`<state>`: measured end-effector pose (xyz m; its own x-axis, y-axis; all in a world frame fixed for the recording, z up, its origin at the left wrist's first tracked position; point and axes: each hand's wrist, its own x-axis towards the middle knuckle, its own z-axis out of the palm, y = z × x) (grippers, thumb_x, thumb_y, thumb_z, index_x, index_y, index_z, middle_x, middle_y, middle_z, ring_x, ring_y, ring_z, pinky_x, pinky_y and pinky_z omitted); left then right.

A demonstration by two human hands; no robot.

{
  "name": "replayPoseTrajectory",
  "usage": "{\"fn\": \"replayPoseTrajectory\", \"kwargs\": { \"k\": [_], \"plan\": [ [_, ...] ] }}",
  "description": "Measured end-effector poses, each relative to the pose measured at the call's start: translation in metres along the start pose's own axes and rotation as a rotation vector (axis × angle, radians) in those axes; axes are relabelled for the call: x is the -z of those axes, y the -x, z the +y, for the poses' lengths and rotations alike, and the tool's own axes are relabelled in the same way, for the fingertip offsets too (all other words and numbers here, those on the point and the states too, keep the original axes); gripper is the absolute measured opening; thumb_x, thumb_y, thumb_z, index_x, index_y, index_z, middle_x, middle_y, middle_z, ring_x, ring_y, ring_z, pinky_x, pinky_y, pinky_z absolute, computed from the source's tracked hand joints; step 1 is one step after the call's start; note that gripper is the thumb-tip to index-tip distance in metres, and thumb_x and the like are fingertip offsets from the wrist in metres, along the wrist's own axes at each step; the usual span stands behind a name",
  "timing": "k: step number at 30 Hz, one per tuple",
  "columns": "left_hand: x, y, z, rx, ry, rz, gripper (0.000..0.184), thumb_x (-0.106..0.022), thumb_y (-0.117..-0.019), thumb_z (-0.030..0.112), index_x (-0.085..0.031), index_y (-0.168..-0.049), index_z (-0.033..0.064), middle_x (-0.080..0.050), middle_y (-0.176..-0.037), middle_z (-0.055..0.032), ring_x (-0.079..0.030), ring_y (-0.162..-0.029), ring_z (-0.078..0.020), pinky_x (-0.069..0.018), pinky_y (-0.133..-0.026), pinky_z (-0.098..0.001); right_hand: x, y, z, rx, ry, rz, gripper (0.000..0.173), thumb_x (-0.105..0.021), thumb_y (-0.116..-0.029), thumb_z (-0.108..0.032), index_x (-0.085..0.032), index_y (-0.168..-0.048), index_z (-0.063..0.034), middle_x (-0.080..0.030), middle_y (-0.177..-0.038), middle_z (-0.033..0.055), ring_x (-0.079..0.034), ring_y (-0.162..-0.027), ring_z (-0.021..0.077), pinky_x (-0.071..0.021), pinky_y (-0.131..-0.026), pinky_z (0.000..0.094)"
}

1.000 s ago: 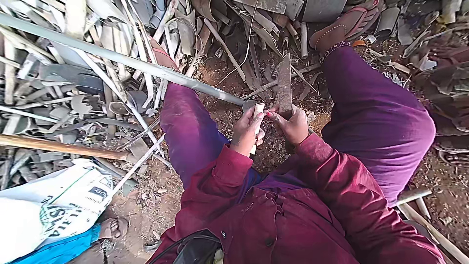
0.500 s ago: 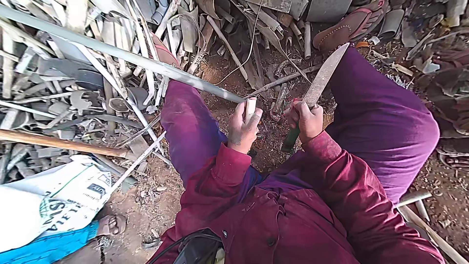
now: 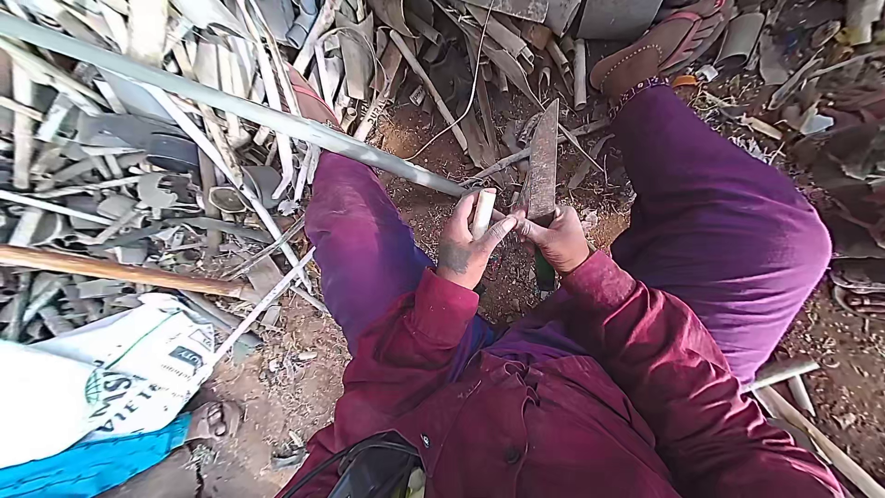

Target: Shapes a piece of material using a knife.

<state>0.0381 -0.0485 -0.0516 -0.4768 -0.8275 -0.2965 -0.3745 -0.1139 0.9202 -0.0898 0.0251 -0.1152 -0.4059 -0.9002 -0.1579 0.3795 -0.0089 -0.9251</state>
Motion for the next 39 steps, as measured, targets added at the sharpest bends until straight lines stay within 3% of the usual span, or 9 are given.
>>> {"fn": "replayPoseTrajectory", "kwargs": {
  "k": [4,8,12,18,24,29,32,36,39],
  "plan": [
    [0.001,-0.002,0.0,-0.03,-0.046,0.029,0.051,-0.07,-0.0907,0.003,-0.052,-0.139,0.0017,-0.065,-0.094,-0.0024,-0.054,-0.061,-0.002,-0.0442,-0.05,-0.0169,0.003,-0.001,-0.001,0.04,-0.044,-0.054,0.011,-0.07,-0.0908,-0.002,-0.07,-0.102,-0.0028,-0.065,-0.069,-0.0075,-0.052,-0.048,-0.003,-0.0458,-0.045,0.0149],
    [0.003,-0.003,-0.001,-0.023,-0.037,0.034,0.048,-0.067,-0.0939,0.004,-0.052,-0.14,0.0039,-0.065,-0.096,-0.0019,-0.051,-0.058,-0.0022,-0.0426,-0.048,-0.0177,0.003,-0.001,-0.003,-0.006,-0.095,-0.074,0.004,-0.065,-0.0945,-0.006,-0.069,-0.097,-0.0058,-0.061,-0.063,-0.0091,-0.051,-0.046,-0.0016,-0.0455,-0.044,0.016],
    [0.002,-0.002,0.001,-0.014,-0.033,0.071,0.049,-0.068,-0.0945,0.004,-0.051,-0.141,0.0038,-0.07,-0.101,-0.0021,-0.052,-0.057,-0.0002,-0.042,-0.048,-0.0165,0.003,-0.002,-0.003,-0.053,-0.158,-0.05,0.013,-0.057,-0.0991,-0.007,-0.07,-0.098,-0.004,-0.062,-0.063,-0.0072,-0.052,-0.046,-0.0004,-0.0465,-0.044,0.0166],
    [0.002,-0.001,0.001,-0.009,-0.015,0.089,0.055,-0.073,-0.0897,0.002,-0.051,-0.14,0.0025,-0.07,-0.091,-0.0013,-0.053,-0.056,0.0005,-0.0431,-0.047,-0.0157,0.001,0.0,-0.002,-0.003,-0.119,-0.045,0.006,-0.071,-0.09,-0.001,-0.071,-0.094,-0.006,-0.066,-0.066,-0.0075,-0.052,-0.046,-0.0028,-0.046,-0.044,0.0149],
    [0.003,0.0,0.008,0.085,0.122,0.038,0.045,-0.065,-0.0958,0.001,-0.052,-0.139,0.0036,-0.068,-0.087,-0.0008,-0.047,-0.049,0.001,-0.0397,-0.042,-0.0143,0.002,-0.001,-0.002,-0.007,-0.139,-0.047,0.015,-0.074,-0.0842,0.005,-0.068,-0.087,-0.0081,-0.069,-0.068,-0.0063,-0.054,-0.047,-0.0022,-0.0466,-0.044,0.0147],
    [0.003,-0.002,-0.003,-0.031,-0.098,0.041,0.055,-0.079,-0.087,0.01,-0.056,-0.136,0.0025,-0.072,-0.086,0.001,-0.056,-0.058,0.0025,-0.0456,-0.052,-0.0146,0.004,-0.001,0.005,0.157,0.246,0.001,0.015,-0.081,-0.0792,-0.003,-0.07,-0.089,-0.006,-0.069,-0.075,-0.0087,-0.057,-0.061,-0.0077,-0.0504,-0.059,0.0141],
    [0.002,-0.002,-0.007,-0.049,-0.196,0.054,0.055,-0.079,-0.087,0.013,-0.056,-0.135,0.0009,-0.072,-0.089,-0.0017,-0.061,-0.066,-0.0001,-0.0516,-0.063,-0.0182,0.003,0.001,0.003,0.168,0.449,-0.026,0.023,-0.08,-0.0801,-0.011,-0.07,-0.099,-0.0011,-0.069,-0.08,-0.0007,-0.062,-0.071,-0.0007,-0.0532,-0.071,0.0239],
    [0.001,-0.002,-0.002,-0.028,-0.155,0.098,0.045,-0.072,-0.0921,0.007,-0.056,-0.134,0.0022,-0.07,-0.093,-0.0032,-0.055,-0.059,-0.0007,-0.0456,-0.053,-0.0175,0.0,0.002,0.001,0.131,0.375,-0.084,0.039,-0.082,-0.0829,-0.018,-0.063,-0.111,0.0008,-0.064,-0.079,-0.0027,-0.057,-0.066,-0.0025,-0.0504,-0.064,0.0174],
    [0.004,-0.004,-0.002,-0.039,-0.138,0.112,0.042,-0.067,-0.0958,0.007,-0.057,-0.136,0.0057,-0.07,-0.1,-0.0029,-0.052,-0.057,-0.0014,-0.0429,-0.05,-0.019,0.003,-0.002,0.0,0.072,0.153,-0.027,0.039,-0.075,-0.0889,-0.014,-0.06,-0.122,0.0001,-0.065,-0.075,-0.0052,-0.053,-0.053,-0.002,-0.0462,-0.048,0.0166]
  ]
}}
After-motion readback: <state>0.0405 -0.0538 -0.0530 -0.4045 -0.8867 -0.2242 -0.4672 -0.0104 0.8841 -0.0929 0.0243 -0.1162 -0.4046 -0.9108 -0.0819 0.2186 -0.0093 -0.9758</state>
